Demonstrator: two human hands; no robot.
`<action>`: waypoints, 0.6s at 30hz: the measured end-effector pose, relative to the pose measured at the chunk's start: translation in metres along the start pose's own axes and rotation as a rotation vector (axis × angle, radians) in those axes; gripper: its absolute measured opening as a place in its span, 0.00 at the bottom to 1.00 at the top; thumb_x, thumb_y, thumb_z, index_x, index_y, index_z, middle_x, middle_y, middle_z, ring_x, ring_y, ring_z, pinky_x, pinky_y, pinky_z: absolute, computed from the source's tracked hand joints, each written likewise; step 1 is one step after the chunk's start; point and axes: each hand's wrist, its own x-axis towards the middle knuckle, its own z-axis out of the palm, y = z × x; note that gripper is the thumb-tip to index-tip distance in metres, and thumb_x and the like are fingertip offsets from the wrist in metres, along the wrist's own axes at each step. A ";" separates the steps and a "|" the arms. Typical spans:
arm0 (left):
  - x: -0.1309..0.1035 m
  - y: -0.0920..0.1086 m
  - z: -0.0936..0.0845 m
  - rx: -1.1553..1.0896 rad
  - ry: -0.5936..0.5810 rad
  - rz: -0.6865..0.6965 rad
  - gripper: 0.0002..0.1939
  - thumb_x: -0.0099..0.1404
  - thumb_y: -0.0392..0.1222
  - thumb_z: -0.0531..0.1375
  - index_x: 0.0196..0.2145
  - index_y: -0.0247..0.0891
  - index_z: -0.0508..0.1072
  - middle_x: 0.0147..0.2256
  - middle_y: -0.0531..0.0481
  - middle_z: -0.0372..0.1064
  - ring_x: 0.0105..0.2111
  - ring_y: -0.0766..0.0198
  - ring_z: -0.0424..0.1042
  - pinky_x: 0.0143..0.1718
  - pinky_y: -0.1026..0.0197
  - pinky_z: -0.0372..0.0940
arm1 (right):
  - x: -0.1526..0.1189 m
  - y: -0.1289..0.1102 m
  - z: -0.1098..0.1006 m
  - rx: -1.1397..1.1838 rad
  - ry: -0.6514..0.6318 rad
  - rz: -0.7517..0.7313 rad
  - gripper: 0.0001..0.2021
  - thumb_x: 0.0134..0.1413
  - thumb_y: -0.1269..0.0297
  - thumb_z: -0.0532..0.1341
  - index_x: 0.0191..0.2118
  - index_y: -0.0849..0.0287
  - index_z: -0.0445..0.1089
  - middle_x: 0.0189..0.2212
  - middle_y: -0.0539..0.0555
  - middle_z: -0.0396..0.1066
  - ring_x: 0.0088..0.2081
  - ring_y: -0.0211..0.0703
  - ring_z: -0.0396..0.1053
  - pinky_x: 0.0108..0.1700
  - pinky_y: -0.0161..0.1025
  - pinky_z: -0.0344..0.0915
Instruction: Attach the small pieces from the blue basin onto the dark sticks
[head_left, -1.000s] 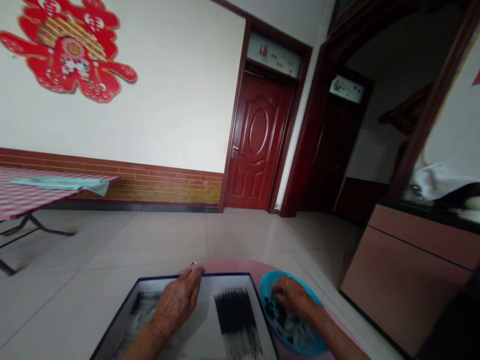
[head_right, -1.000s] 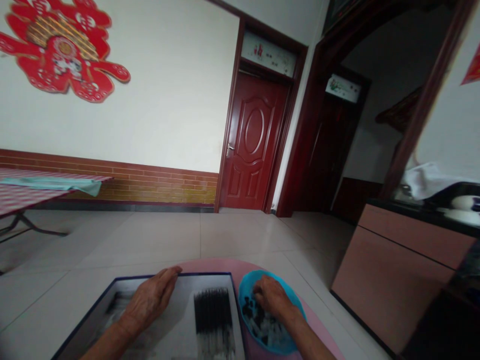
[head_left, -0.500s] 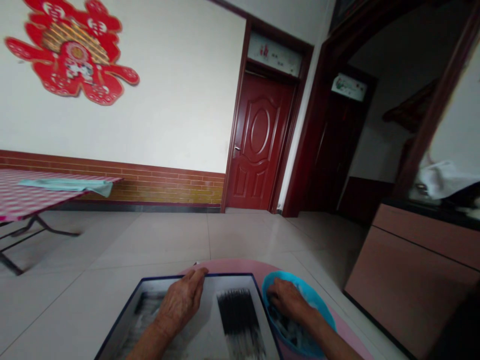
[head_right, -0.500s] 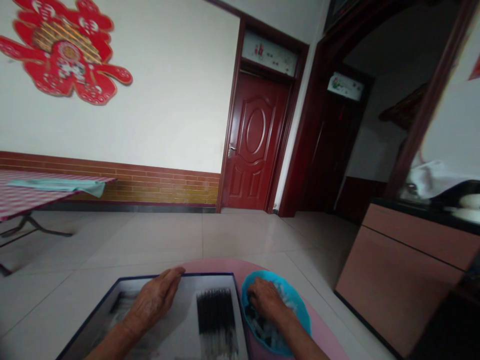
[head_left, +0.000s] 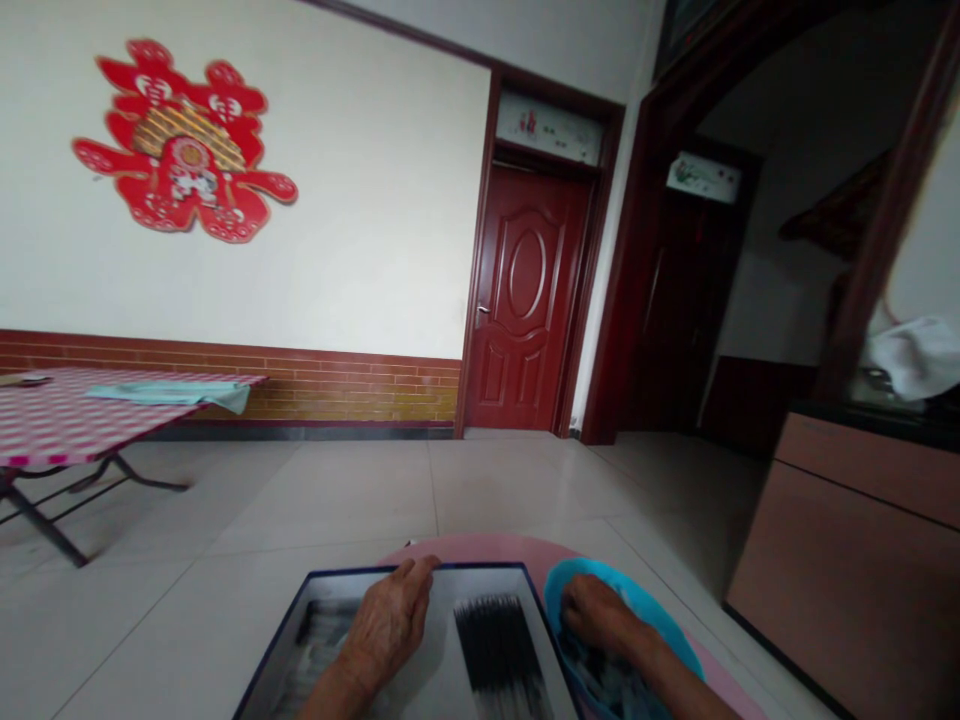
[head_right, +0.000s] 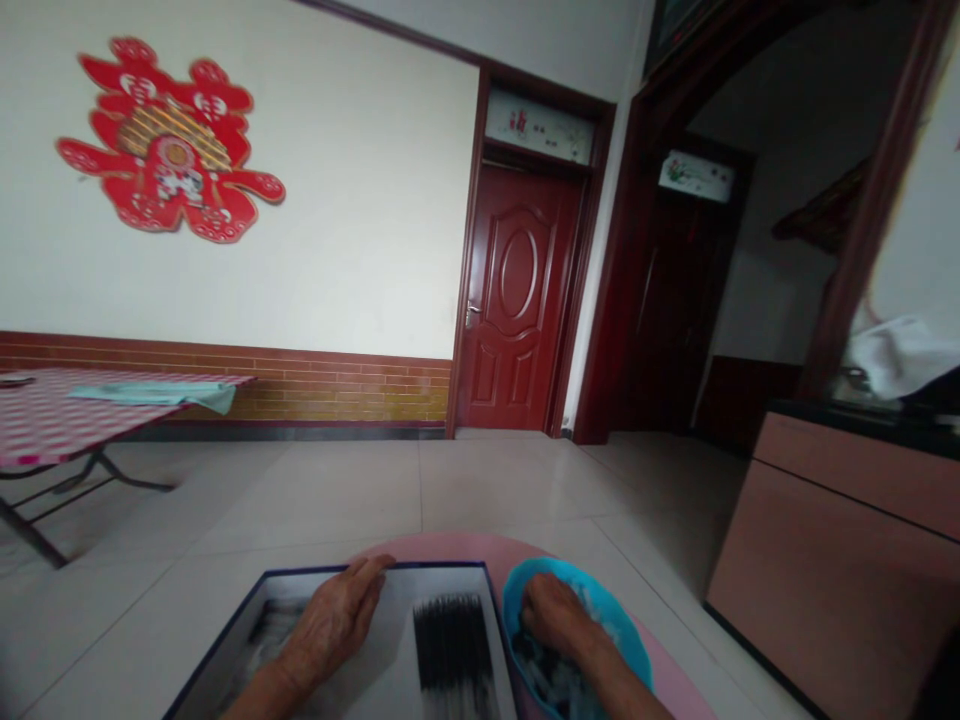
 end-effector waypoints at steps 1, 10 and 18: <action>0.000 0.001 0.000 0.001 -0.011 0.000 0.14 0.66 0.36 0.45 0.48 0.38 0.61 0.36 0.45 0.71 0.36 0.60 0.73 0.38 0.59 0.70 | 0.000 0.000 0.001 -0.005 0.011 0.007 0.10 0.38 0.76 0.54 0.15 0.59 0.67 0.16 0.50 0.66 0.21 0.38 0.62 0.26 0.34 0.50; -0.008 0.002 0.007 -0.009 -0.017 0.025 0.14 0.66 0.36 0.45 0.49 0.39 0.60 0.38 0.46 0.71 0.35 0.62 0.73 0.35 0.61 0.70 | -0.011 0.001 -0.004 0.002 0.005 -0.008 0.13 0.37 0.78 0.54 0.28 0.58 0.72 0.29 0.53 0.72 0.32 0.42 0.67 0.33 0.35 0.55; 0.012 0.008 0.003 -0.002 -0.053 0.106 0.14 0.67 0.37 0.44 0.46 0.38 0.63 0.35 0.45 0.73 0.32 0.62 0.74 0.32 0.64 0.69 | -0.006 -0.001 -0.005 0.087 -0.048 0.036 0.10 0.37 0.78 0.54 0.21 0.59 0.70 0.24 0.52 0.70 0.29 0.41 0.66 0.31 0.34 0.54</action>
